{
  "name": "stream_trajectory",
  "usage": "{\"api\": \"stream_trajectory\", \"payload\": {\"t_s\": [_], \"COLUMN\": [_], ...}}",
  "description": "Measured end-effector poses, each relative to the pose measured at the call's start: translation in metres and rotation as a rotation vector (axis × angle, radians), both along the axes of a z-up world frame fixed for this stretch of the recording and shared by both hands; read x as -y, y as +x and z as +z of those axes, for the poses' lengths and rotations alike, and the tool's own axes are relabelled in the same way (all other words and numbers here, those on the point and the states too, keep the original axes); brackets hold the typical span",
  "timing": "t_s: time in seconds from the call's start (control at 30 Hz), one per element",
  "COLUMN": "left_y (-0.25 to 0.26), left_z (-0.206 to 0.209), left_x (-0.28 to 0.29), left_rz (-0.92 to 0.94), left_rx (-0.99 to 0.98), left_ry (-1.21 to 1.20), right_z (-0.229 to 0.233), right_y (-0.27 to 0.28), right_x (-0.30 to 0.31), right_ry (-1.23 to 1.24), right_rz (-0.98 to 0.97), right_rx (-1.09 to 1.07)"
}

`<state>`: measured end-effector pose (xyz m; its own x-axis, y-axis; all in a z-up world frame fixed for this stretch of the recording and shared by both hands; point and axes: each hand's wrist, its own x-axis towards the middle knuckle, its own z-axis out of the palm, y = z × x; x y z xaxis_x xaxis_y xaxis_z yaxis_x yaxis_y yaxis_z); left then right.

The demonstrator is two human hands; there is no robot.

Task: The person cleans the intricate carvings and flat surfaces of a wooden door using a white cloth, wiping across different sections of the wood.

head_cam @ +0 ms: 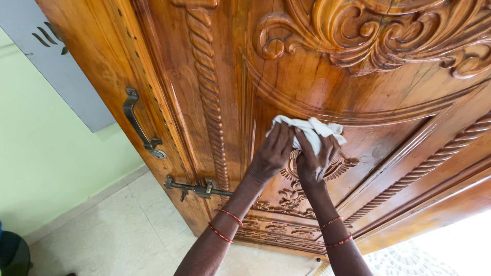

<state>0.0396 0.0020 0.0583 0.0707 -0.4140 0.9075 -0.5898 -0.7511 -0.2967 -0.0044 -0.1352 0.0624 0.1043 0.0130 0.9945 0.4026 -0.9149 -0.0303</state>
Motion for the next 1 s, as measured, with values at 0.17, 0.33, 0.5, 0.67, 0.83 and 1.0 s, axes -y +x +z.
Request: {"api": "stream_trajectory", "payload": {"t_s": [0.17,0.33,0.5,0.67,0.83,1.0], "left_y": [-0.019,-0.028,-0.048,-0.058,-0.064,-0.069], "left_z": [-0.008,0.006,0.032,0.041,-0.001,-0.026], "left_x": [0.021,0.070,0.113,0.145,0.138,0.140], "left_rz": [-0.094,-0.088,-0.140,-0.224,-0.098,-0.040], "left_rx": [-0.135,-0.042,0.009,0.036,0.053,0.034], "left_ry": [-0.137,-0.042,-0.018,-0.013,0.092,0.107], "right_z": [-0.025,-0.023,-0.008,-0.009,-0.057,-0.078], "right_y": [0.000,-0.002,-0.027,-0.040,-0.045,-0.055], "right_x": [0.031,0.072,0.098,0.124,0.128,0.118], "right_ry": [-0.021,0.087,0.182,0.282,0.236,0.272], "right_rz": [-0.039,-0.027,0.009,-0.008,-0.024,0.093], "right_rx": [-0.112,-0.090,-0.049,-0.100,-0.133,-0.188]}}
